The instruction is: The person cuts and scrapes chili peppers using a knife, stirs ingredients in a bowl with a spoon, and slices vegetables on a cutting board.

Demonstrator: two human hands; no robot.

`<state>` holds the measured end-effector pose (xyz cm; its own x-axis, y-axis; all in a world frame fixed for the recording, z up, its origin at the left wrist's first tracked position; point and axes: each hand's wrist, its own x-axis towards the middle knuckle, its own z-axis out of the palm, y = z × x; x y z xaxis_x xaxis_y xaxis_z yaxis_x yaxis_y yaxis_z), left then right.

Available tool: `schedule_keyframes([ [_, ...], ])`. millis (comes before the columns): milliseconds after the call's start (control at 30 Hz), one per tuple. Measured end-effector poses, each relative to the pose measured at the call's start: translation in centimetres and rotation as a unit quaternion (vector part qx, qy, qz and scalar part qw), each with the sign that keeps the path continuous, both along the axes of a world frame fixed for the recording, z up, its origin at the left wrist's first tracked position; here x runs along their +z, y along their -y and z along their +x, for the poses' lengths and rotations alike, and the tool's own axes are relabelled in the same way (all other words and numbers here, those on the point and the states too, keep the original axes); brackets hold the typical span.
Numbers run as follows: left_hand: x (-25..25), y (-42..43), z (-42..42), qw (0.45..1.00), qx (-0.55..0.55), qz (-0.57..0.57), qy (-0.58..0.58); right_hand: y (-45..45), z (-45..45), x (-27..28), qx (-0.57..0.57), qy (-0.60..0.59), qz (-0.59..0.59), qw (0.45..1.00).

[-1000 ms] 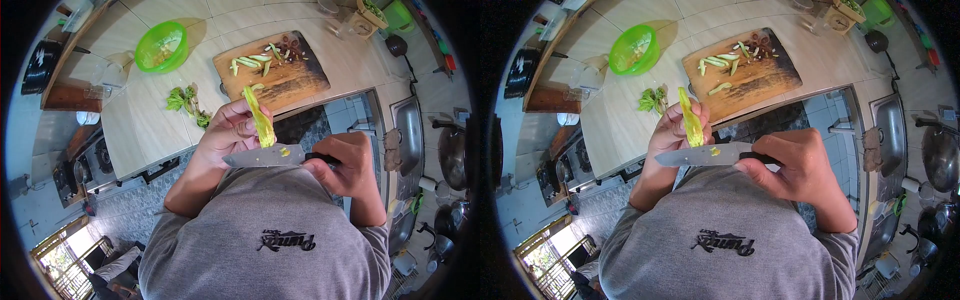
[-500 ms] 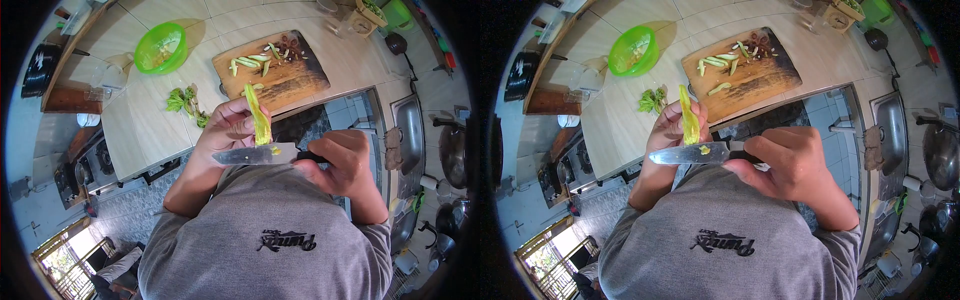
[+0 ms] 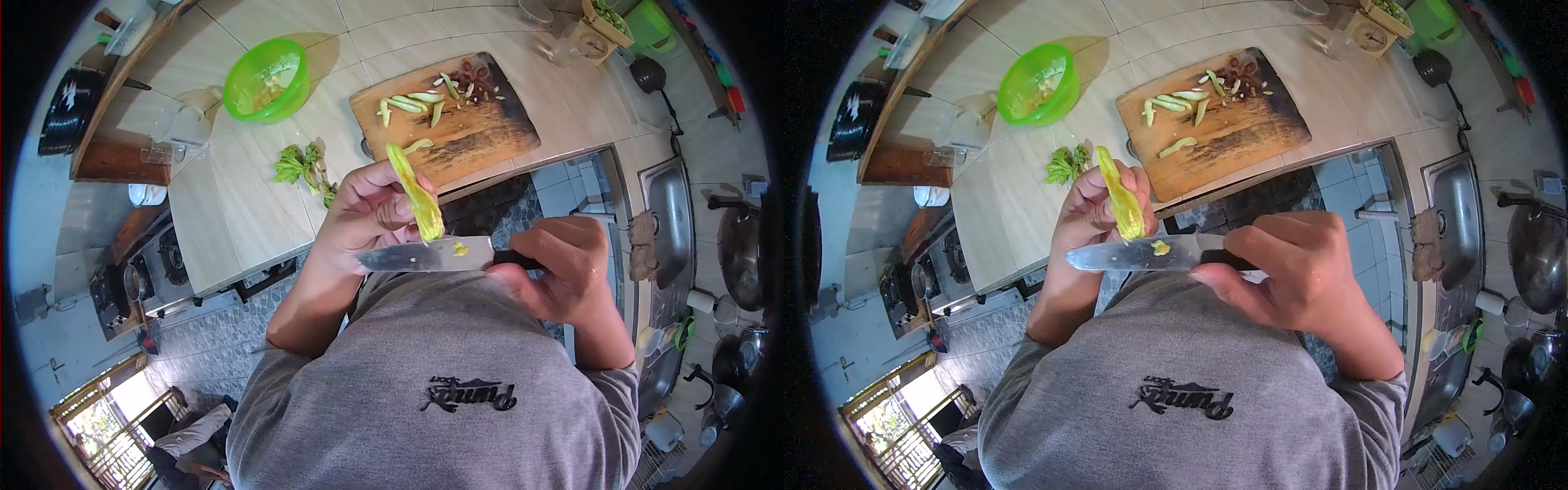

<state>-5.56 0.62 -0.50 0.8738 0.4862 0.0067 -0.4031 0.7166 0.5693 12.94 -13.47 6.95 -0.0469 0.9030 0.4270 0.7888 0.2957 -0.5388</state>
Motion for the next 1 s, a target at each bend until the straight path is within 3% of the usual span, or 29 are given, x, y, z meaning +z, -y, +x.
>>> schedule_keyframes([
  [67,0.5,0.3,0.1,0.997,0.027,0.045,-0.061,0.1,0.1,-0.1,0.001,-0.007,-0.003,1.000],
  [167,-0.5,0.0,-0.2,0.999,-0.021,0.031,-0.026,-0.2,-0.3,0.2,0.003,0.004,-0.009,1.000],
  [267,0.5,0.6,0.1,0.992,0.022,0.087,-0.092,-0.1,-0.3,0.2,0.001,0.010,-0.014,1.000],
  [367,-0.2,0.2,-0.1,0.998,0.025,0.056,-0.016,0.3,-0.2,0.0,-0.016,-0.005,-0.012,1.000],
  [867,-0.2,0.2,-0.1,0.986,0.035,0.165,0.001,0.3,-0.5,0.4,-0.013,-0.023,-0.032,0.999],
  [1000,0.9,0.7,0.2,0.979,0.055,0.189,-0.047,0.5,-0.3,0.8,-0.018,-0.039,-0.033,0.999],
])
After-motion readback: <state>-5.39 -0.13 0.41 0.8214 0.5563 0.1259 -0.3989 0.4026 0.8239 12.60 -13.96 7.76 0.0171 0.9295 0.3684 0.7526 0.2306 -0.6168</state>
